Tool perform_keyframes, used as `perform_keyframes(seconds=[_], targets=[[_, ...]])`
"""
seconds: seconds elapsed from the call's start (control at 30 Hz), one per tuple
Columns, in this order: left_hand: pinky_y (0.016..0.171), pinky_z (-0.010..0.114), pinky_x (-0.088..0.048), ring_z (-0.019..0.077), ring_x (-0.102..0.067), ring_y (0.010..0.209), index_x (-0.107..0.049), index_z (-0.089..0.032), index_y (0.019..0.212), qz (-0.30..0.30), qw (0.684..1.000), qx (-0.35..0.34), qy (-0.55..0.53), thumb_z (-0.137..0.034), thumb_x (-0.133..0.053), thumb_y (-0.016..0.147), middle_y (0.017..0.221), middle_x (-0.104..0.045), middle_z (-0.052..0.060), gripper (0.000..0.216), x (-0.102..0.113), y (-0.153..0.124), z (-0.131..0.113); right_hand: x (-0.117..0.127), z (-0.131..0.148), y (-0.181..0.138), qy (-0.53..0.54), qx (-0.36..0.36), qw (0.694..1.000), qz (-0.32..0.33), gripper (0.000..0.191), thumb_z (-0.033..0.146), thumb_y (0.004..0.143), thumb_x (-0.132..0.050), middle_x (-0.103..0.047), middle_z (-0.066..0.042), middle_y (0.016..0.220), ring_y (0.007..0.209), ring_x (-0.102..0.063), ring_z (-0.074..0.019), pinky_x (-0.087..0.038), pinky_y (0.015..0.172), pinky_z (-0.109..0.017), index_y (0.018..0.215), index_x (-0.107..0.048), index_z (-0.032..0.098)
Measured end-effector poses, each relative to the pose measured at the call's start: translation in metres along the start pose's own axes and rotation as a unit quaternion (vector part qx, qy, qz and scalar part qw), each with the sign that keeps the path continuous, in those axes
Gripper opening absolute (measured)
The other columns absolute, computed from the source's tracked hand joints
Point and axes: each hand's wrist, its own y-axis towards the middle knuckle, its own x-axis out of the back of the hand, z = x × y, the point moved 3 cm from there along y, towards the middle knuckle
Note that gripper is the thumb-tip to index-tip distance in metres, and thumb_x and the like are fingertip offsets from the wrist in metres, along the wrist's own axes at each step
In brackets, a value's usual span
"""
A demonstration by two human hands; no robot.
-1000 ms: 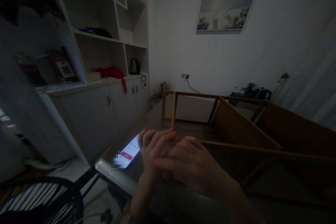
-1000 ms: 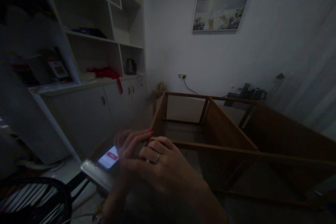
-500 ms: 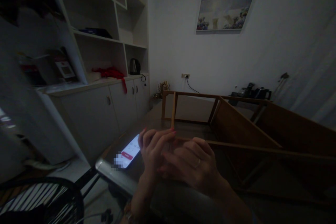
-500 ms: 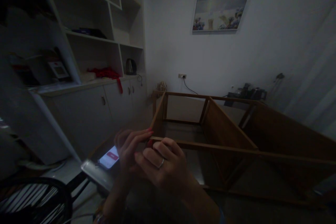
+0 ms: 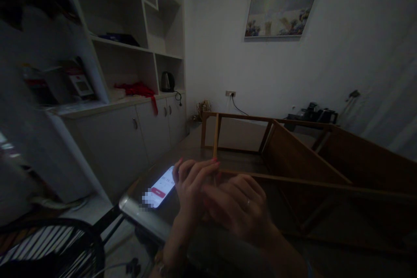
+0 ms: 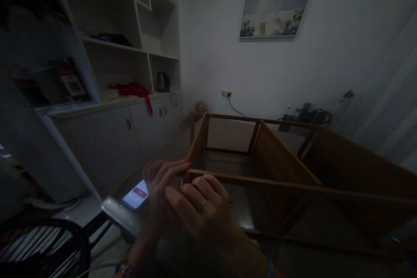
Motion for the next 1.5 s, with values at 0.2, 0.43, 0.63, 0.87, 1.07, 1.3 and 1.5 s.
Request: perform_keyframes(seconds=[0.2, 0.43, 0.63, 0.87, 1.07, 1.3, 1.5], targets=[[0.1, 0.04, -0.034, 0.0203, -0.059, 0.094, -0.069, -0.029, 0.107, -0.011, 1.0, -0.005, -0.003, -0.023, -0.064, 0.096, 0.101, -0.079, -0.003, 0.013, 0.001, 0.002, -0.002, 0.002, 0.004, -0.003, 0.054, 0.054, 0.997, 0.0, 0.013, 0.011, 0.1, -0.054, -0.068, 0.001, 0.069, 0.062, -0.059, -0.0126, -0.045, 0.06, -0.028, 0.11, -0.062, 0.011], [0.102, 0.041, -0.033, 0.0207, -0.058, 0.092, -0.07, -0.028, 0.105, -0.018, 1.0, -0.006, 0.009, -0.025, -0.064, 0.096, 0.098, -0.08, -0.002, 0.012, 0.0, 0.001, -0.003, 0.005, -0.002, -0.001, 0.044, 0.017, 0.999, 0.017, 0.016, 0.017, 0.102, -0.048, -0.065, 0.003, 0.066, 0.061, -0.057, -0.013, -0.043, 0.061, -0.029, 0.107, -0.064, 0.017], [0.099, 0.041, -0.035, 0.0213, -0.057, 0.092, -0.07, -0.028, 0.105, -0.023, 1.0, -0.01, 0.006, -0.025, -0.061, 0.098, 0.098, -0.08, -0.002, 0.012, -0.001, 0.001, -0.003, 0.006, -0.011, 0.001, 0.018, 0.005, 1.0, 0.004, 0.006, 0.019, 0.097, -0.056, -0.066, 0.002, 0.069, 0.065, -0.056, -0.0147, -0.041, 0.065, -0.031, 0.096, -0.062, 0.019], [0.099, 0.041, -0.034, 0.0211, -0.057, 0.092, -0.069, -0.028, 0.106, -0.015, 1.0, 0.0, 0.0, -0.025, -0.06, 0.098, 0.099, -0.079, -0.002, 0.012, 0.001, 0.002, -0.005, 0.004, -0.011, -0.003, 0.006, 0.069, 0.997, 0.046, 0.024, 0.018, 0.095, -0.059, -0.058, 0.004, 0.061, 0.061, -0.049, -0.014, -0.036, 0.064, -0.031, 0.072, -0.054, 0.021], [0.099, 0.041, -0.034, 0.0212, -0.057, 0.092, -0.069, -0.028, 0.106, -0.013, 1.0, 0.0, -0.001, -0.024, -0.06, 0.099, 0.099, -0.079, -0.002, 0.013, 0.001, 0.002, -0.005, 0.001, -0.009, -0.002, 0.029, 0.084, 0.993, 0.073, 0.028, 0.014, 0.1, -0.051, -0.057, 0.003, 0.063, 0.061, -0.046, -0.0134, -0.034, 0.063, -0.031, 0.073, -0.057, 0.019], [0.101, 0.04, -0.033, 0.0209, -0.058, 0.092, -0.07, -0.029, 0.105, -0.02, 1.0, -0.008, 0.008, -0.025, -0.061, 0.098, 0.098, -0.08, -0.003, 0.012, 0.0, 0.001, -0.001, 0.0, -0.006, 0.0, 0.025, 0.063, 0.995, 0.078, 0.037, 0.018, 0.103, -0.049, -0.054, 0.004, 0.06, 0.058, -0.045, -0.012, -0.033, 0.061, -0.029, 0.067, -0.053, 0.02], [0.102, 0.042, -0.033, 0.0218, -0.057, 0.094, -0.069, -0.03, 0.109, -0.004, 1.0, 0.006, -0.002, -0.026, -0.058, 0.099, 0.102, -0.08, -0.002, 0.016, 0.001, 0.001, -0.003, 0.0, -0.003, 0.004, 0.002, 0.047, 0.997, 0.053, 0.039, 0.019, 0.103, -0.05, -0.05, 0.004, 0.056, 0.056, -0.043, -0.0117, -0.033, 0.06, -0.029, 0.063, -0.051, 0.02]])
